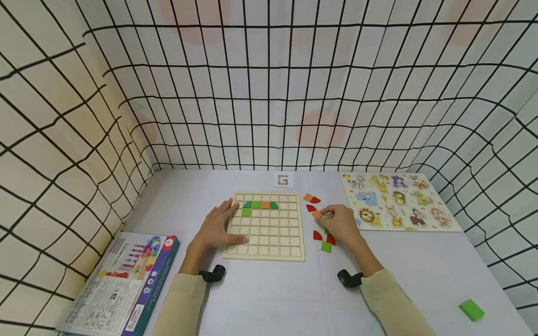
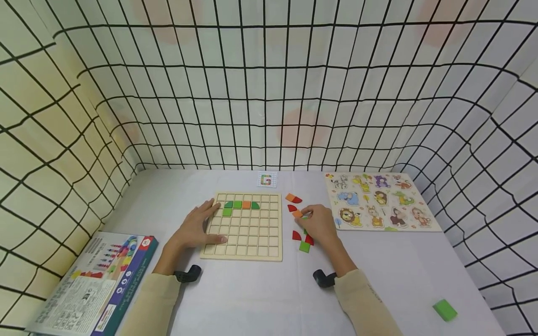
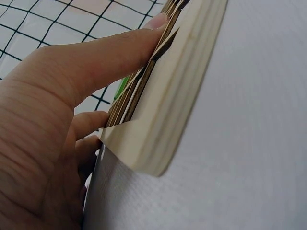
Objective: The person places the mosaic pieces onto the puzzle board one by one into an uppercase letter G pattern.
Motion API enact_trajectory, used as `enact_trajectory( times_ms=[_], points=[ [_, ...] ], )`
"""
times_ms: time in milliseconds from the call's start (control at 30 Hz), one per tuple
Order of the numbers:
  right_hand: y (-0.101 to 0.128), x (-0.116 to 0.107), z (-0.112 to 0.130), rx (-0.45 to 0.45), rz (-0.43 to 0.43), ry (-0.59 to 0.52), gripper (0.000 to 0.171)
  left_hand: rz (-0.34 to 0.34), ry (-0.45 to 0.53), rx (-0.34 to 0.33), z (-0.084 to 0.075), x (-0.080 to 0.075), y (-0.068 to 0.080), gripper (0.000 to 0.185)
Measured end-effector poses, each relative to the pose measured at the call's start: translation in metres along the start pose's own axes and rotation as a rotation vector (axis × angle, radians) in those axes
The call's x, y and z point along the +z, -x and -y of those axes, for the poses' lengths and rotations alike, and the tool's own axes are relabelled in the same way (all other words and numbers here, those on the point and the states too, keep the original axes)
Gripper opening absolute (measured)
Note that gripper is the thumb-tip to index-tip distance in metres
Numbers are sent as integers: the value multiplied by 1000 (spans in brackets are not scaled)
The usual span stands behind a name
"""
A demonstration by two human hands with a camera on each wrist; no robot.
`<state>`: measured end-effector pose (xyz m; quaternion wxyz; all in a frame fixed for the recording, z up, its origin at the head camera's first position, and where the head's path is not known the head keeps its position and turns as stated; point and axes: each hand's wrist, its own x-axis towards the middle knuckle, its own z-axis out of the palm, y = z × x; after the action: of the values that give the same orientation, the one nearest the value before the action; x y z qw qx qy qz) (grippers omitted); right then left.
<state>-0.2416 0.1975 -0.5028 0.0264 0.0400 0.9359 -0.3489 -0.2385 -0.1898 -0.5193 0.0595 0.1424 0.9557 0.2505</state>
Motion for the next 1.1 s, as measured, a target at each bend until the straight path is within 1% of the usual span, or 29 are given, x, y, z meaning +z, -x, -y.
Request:
enact_trajectory(
  times_ms=[333,533,600,833,1100],
  points=[
    [1,-1,0,-14,4,-27,34,0,10,0,-1,1,1,117],
    [4,-2,4,-31,5,-58,35,5,5,-5,-2,-1,1,118],
    [4,-4,6,-46,7,-67,35,0,5,-4,-2,-1,1,118],
    [6,-3,17,-118,11,-86,35,16,2,-15,-2,-2,0,118],
    [6,7,30,-171,29,-129,33,3,9,-2,-3,-3,2,117]
  ],
)
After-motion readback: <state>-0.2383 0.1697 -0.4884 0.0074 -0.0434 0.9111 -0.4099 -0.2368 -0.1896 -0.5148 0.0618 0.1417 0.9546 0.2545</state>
